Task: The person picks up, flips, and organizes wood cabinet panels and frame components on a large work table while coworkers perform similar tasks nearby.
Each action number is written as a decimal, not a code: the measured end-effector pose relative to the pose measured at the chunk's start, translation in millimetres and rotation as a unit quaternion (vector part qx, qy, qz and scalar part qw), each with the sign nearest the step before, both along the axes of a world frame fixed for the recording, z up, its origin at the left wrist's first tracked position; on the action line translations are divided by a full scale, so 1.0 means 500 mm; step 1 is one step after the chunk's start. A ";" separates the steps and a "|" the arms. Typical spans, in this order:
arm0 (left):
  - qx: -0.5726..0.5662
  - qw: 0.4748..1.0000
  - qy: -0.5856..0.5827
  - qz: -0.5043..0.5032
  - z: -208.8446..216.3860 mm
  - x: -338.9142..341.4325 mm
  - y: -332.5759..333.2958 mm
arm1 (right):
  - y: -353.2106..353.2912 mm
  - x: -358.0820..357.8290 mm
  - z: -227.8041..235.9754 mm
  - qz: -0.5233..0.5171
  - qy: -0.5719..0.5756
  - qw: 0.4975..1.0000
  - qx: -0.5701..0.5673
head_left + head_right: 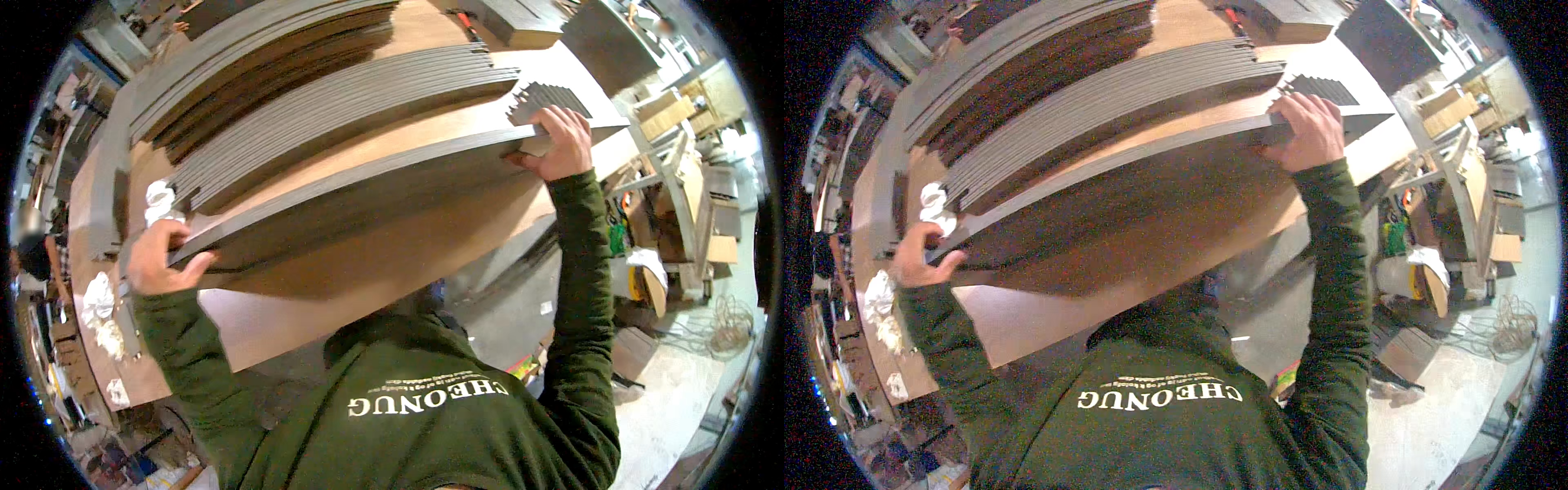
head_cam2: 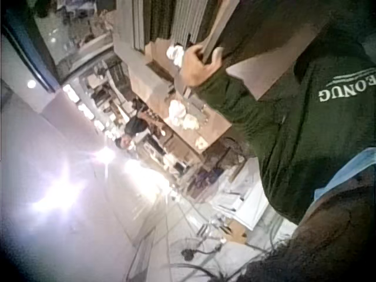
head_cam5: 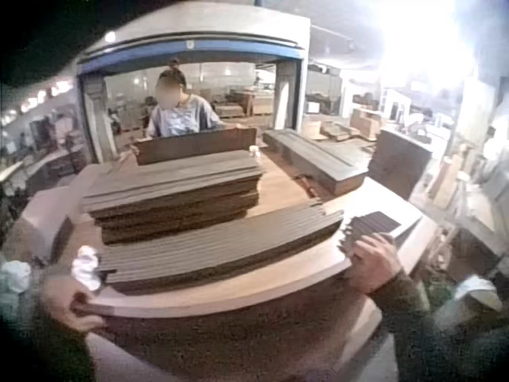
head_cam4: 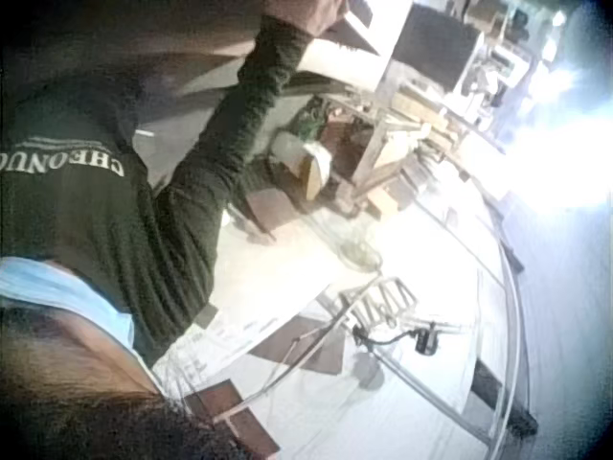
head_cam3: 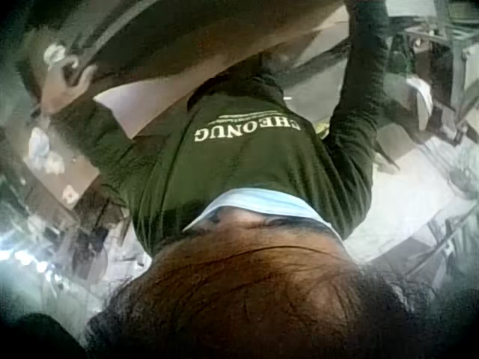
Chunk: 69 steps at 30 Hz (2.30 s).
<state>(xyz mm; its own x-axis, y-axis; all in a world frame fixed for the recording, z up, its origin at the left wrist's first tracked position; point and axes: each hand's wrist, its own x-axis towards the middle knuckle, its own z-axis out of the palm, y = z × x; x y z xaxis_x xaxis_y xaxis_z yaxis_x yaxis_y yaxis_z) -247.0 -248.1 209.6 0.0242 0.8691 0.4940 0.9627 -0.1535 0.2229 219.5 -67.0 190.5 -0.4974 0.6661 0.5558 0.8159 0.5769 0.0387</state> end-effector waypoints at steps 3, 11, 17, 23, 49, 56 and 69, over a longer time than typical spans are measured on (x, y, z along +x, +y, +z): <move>-0.061 0.994 0.037 -0.088 0.039 0.083 0.045 | -0.019 0.022 -0.005 -0.029 0.004 1.000 -0.003; 0.025 0.972 0.190 -0.139 -0.006 0.099 0.055 | -0.031 0.006 0.012 -0.017 0.048 0.999 -0.019; 0.025 0.973 0.169 -0.156 0.020 0.164 0.066 | -0.035 0.047 0.010 -0.040 0.032 0.998 -0.028; -0.007 0.983 0.147 -0.109 -0.038 0.093 0.059 | 0.002 -0.008 -0.010 -0.003 0.012 0.999 0.033; 0.210 0.523 -0.783 -0.263 -0.310 -0.179 -0.254 | -0.069 0.237 -0.180 -0.099 0.587 0.776 0.210; 0.178 0.575 -0.764 -0.234 -0.344 -0.099 -0.314 | -0.140 0.408 -0.348 0.134 0.803 0.574 -0.089; 0.183 0.575 -0.785 -0.142 -0.398 -0.086 -0.271 | -0.055 0.594 -0.316 0.352 0.703 0.525 -0.326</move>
<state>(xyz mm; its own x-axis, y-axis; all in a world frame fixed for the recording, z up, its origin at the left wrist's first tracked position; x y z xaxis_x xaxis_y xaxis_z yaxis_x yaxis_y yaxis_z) -289.9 -383.7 10.7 -0.5852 0.7716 0.2494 -0.4555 -0.5673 0.6861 516.5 -94.4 32.8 -0.1515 0.8690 0.4711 -0.6510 0.2709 -0.7091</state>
